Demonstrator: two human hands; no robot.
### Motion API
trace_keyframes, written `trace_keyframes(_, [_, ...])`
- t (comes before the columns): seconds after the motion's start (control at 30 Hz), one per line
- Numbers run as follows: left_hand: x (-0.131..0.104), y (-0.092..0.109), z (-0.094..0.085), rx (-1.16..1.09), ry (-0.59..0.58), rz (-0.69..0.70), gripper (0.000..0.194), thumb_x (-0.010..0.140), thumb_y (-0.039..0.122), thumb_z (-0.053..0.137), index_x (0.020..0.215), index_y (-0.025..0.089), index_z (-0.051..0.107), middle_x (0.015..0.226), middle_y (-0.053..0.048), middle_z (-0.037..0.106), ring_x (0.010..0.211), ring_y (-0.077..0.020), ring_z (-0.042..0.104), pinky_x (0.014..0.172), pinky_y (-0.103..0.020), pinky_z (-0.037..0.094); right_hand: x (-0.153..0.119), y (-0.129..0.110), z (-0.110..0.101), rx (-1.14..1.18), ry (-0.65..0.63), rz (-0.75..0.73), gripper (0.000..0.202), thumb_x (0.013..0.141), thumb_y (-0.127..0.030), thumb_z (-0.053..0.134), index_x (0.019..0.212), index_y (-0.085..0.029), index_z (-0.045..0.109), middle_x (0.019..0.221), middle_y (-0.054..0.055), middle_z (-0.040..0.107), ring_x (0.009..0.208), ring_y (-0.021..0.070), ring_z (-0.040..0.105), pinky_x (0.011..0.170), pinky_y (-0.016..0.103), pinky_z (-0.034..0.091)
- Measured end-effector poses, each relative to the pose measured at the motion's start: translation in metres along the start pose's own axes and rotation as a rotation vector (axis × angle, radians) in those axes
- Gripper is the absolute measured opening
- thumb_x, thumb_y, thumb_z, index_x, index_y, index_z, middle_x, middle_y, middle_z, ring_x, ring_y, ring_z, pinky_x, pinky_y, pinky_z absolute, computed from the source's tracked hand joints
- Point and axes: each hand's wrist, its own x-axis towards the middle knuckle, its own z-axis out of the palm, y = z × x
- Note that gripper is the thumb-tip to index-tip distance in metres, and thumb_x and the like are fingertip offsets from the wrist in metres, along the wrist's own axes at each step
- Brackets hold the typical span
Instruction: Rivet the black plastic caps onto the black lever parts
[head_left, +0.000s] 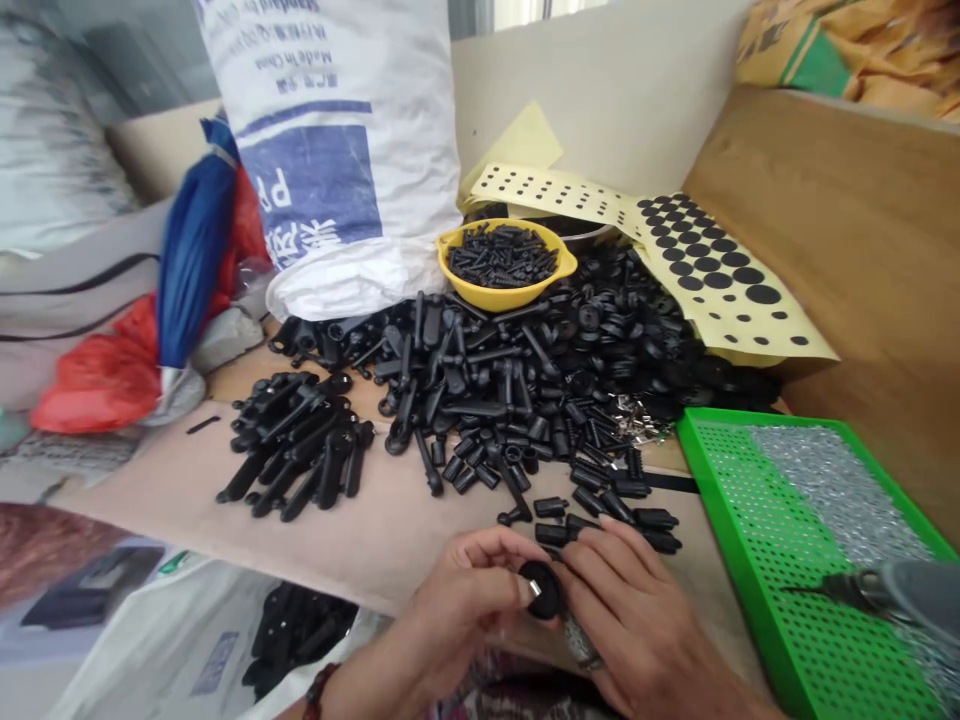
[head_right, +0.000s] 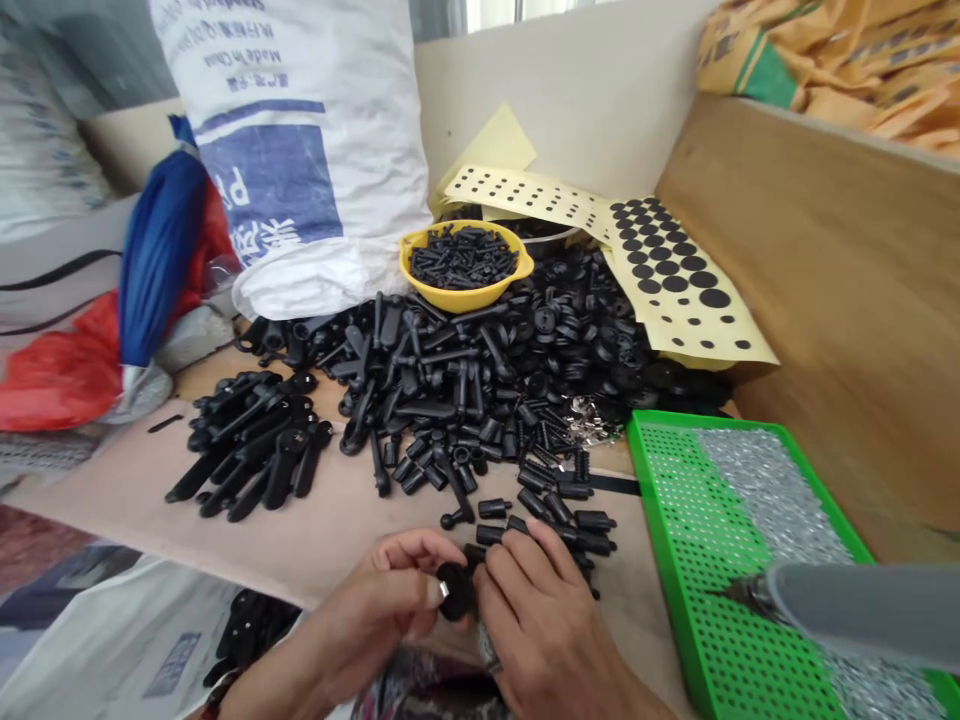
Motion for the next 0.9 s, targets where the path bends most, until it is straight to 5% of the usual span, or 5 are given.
trace_keyframes(0.3, [-0.013, -0.023, -0.024, -0.001, 0.133, 0.008, 0.021, 0.051, 0.011, 0.065, 0.071, 0.01, 0.072, 0.056, 0.001, 0.059, 0.041, -0.0029, 0.037, 0.044, -0.017, 0.033, -0.018, -0.015, 0.024, 0.061, -0.097, 0.001, 0.034, 0.065, -0.005, 0.045, 0.092, -0.012, 0.064, 0.088, 0.01, 0.064, 0.098, 0.0256, 0.049, 0.1, 0.042, 0.03])
trace_keyframes(0.57, [-0.008, -0.025, -0.022, 0.09, 0.187, -0.026, 0.023, 0.049, 0.012, 0.065, 0.071, 0.011, 0.073, 0.061, -0.001, 0.065, 0.05, -0.0073, 0.051, 0.051, -0.019, 0.038, -0.024, -0.016, 0.027, 0.228, -0.167, 0.194, 0.027, 0.076, -0.013, 0.044, 0.097, -0.019, 0.06, 0.1, 0.008, 0.061, 0.108, 0.0278, 0.045, 0.1, 0.053, 0.02])
trace_keyframes(0.9, [0.001, -0.024, -0.026, 0.142, 0.257, -0.047, 0.028, 0.05, 0.02, 0.071, 0.076, 0.009, 0.073, 0.063, -0.003, 0.064, 0.049, -0.0084, 0.051, 0.046, -0.019, 0.036, -0.015, -0.011, 0.036, 0.184, -0.209, 0.225, 0.025, 0.067, -0.013, 0.048, 0.088, -0.019, 0.06, 0.107, 0.009, 0.062, 0.113, 0.0294, 0.044, 0.104, 0.054, 0.015])
